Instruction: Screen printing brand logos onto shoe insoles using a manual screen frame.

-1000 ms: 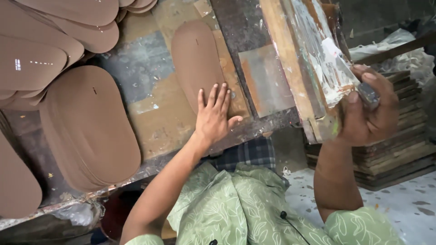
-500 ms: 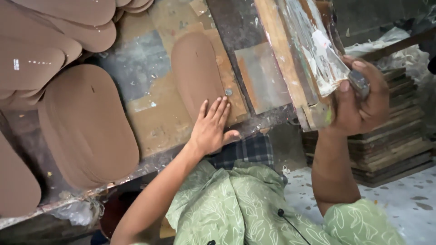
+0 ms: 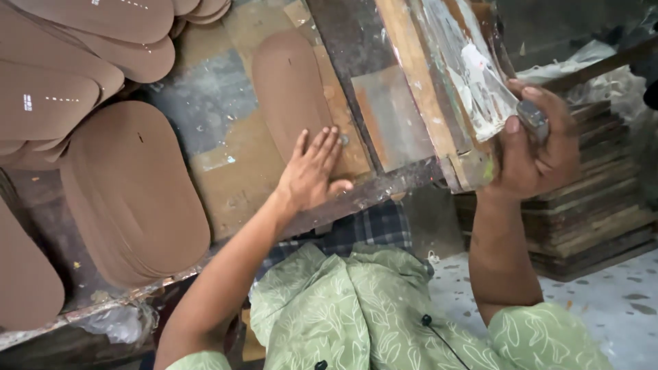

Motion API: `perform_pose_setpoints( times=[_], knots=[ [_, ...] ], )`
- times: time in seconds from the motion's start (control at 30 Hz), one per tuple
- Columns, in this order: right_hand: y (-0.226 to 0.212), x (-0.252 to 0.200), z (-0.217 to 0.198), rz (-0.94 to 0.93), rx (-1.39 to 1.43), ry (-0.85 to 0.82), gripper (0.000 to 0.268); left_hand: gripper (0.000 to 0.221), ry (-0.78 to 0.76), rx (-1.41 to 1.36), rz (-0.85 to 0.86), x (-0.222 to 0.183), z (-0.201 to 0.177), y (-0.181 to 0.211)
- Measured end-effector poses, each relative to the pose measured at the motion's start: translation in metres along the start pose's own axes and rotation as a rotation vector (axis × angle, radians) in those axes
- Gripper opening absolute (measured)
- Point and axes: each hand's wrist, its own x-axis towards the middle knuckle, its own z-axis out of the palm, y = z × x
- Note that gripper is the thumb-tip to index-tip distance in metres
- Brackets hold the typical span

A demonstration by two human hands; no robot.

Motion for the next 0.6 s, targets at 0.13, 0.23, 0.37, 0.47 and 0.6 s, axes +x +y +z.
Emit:
perform_pose_setpoints(
  times=[0.13, 0.23, 0.37, 0.47, 0.6],
  knots=[
    [0.003, 0.003, 0.004, -0.022, -0.044, -0.011, 0.023, 0.099, 0.007, -0.032, 0.038, -0.006, 0.001, 0.006],
    [0.0, 0.002, 0.003, -0.037, -0.066, -0.012, 0.023, 0.098, 0.029, -0.058, 0.033, -0.009, 0.007, 0.009],
    [0.011, 0.003, -0.011, -0.07, -0.063, -0.043, 0.024, 0.098, 0.025, -0.062, 0.037, -0.008, 0.01, 0.01],
    [0.018, 0.002, -0.022, -0.031, -0.112, -0.067, 0.026, 0.098, 0.042, -0.039, 0.108, -0.025, 0.006, 0.016],
    [0.015, -0.004, -0.018, -0.083, -0.098, -0.087, 0.024, 0.093, 0.016, -0.291, 0.16, -0.047, -0.031, 0.024]
  ],
)
